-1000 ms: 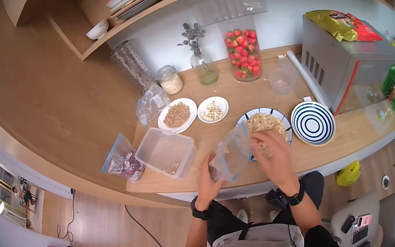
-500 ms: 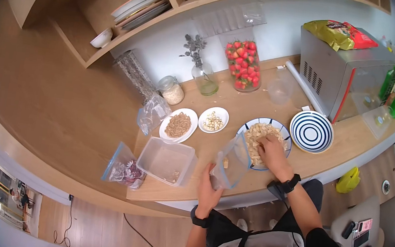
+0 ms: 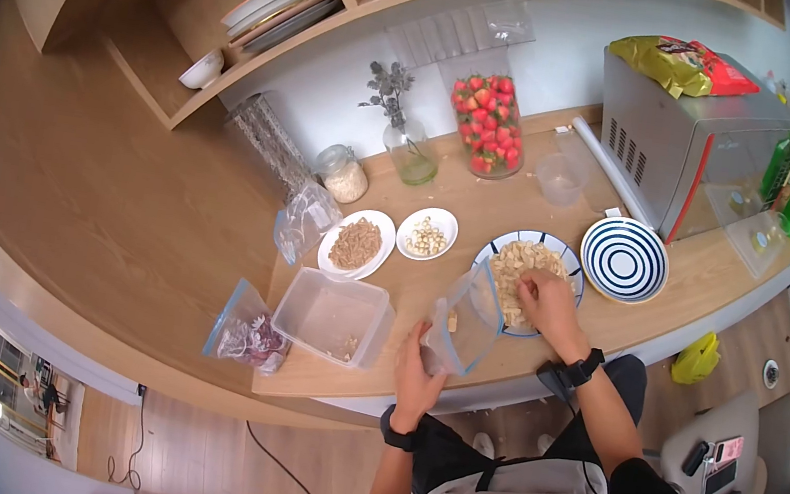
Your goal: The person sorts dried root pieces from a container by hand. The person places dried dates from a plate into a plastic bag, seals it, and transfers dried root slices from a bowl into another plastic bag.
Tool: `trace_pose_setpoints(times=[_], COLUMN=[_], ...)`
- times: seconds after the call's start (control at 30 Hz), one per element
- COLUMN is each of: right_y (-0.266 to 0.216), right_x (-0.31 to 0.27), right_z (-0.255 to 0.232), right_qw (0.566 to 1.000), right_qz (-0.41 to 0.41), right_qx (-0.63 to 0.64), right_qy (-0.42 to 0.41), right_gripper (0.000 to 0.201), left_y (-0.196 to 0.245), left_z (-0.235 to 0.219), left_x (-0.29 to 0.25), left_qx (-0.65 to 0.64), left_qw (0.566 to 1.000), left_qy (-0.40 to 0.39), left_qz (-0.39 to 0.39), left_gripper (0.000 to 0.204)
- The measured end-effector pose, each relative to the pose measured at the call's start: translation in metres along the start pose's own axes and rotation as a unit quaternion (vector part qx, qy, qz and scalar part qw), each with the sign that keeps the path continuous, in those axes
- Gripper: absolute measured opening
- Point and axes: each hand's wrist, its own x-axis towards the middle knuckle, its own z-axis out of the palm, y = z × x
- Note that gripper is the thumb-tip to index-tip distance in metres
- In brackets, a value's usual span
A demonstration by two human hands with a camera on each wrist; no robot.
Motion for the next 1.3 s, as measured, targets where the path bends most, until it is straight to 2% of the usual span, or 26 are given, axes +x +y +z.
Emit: trace_pose_setpoints(times=[0.07, 0.23, 0.37, 0.43, 0.47, 0.53, 0.67, 0.7, 0.73, 0.8, 0.87, 0.9, 0.93, 1.0, 1.03, 1.13, 1.3], right_y=[0.0, -0.002, -0.031, -0.054, -0.068, -0.094, -0.107, -0.109, -0.11, -0.102, -0.077, -0.072, -0.061, -0.031, -0.019, 0.0, 0.005], right_x=[-0.001, -0.001, -0.003, 0.0, 0.001, 0.002, -0.008, -0.013, -0.017, -0.015, -0.004, 0.002, 0.004, 0.005, 0.002, -0.001, 0.005], right_z=[0.0, 0.0, -0.018, -0.033, -0.043, -0.059, -0.068, -0.07, -0.07, -0.06, -0.056, -0.059, -0.058, -0.044, -0.036, -0.022, -0.014], right_qw=[1.0, 0.998, 0.992, 0.978, 0.979, 0.921, 0.9, 0.951, 0.979, 0.983, 0.989, 0.995, 0.995, 0.997, 0.994, 0.987, 0.986], right_qz=[0.01, 0.03, 0.073, 0.008, 0.015, -0.062, -0.104, -0.117, -0.128, -0.097, -0.041, -0.014, -0.008, -0.054, -0.056, -0.084, -0.021], right_qx=[0.016, 0.045, 0.094, 0.166, 0.164, 0.255, 0.288, 0.22, 0.148, 0.155, 0.127, 0.096, 0.092, -0.05, -0.076, -0.122, -0.098], right_qy=[-0.01, 0.035, 0.035, 0.123, 0.119, 0.288, 0.31, 0.184, 0.053, 0.027, 0.059, 0.032, 0.029, -0.032, -0.053, -0.061, -0.13], right_gripper=[0.015, 0.014, 0.014, 0.012, 0.012, 0.011, 0.017, 0.018, 0.02, 0.018, 0.016, 0.018, 0.018, 0.023, 0.028, 0.031, 0.019], left_y=[0.001, 0.0, 0.0, -0.004, -0.002, 0.002, -0.002, -0.001, -0.001, 0.004, 0.005, 0.004, 0.003, 0.002, 0.002, 0.001, 0.002], left_z=[0.0, -0.001, 0.001, 0.002, 0.001, -0.001, 0.002, 0.001, 0.001, 0.001, 0.001, 0.001, 0.0, 0.001, 0.001, 0.001, 0.001], left_x=[0.0, 0.001, 0.0, 0.002, 0.002, 0.002, 0.001, 0.002, 0.003, 0.004, 0.003, 0.002, 0.001, 0.003, 0.003, 0.002, 0.002], left_qx=[0.009, 0.018, 0.006, -0.008, -0.009, -0.004, -0.023, -0.03, -0.037, -0.027, -0.016, -0.014, -0.011, -0.036, -0.037, -0.035, -0.019], left_qw=[1.0, 1.0, 1.0, 1.0, 1.0, 1.0, 1.0, 0.999, 0.999, 1.0, 1.0, 1.0, 1.0, 0.999, 0.999, 0.999, 0.999], left_qy=[0.006, 0.004, -0.001, 0.006, 0.001, -0.001, 0.0, -0.002, -0.002, 0.005, 0.006, 0.007, 0.007, -0.006, -0.004, -0.002, 0.005], left_qz=[0.005, 0.006, -0.011, 0.013, 0.007, 0.004, -0.009, -0.013, -0.015, -0.009, -0.006, -0.003, 0.003, -0.02, -0.025, -0.026, -0.026], left_gripper=[0.084, 0.083, 0.083, 0.083, 0.083, 0.083, 0.083, 0.083, 0.083, 0.084, 0.084, 0.084, 0.084, 0.085, 0.085, 0.085, 0.084])
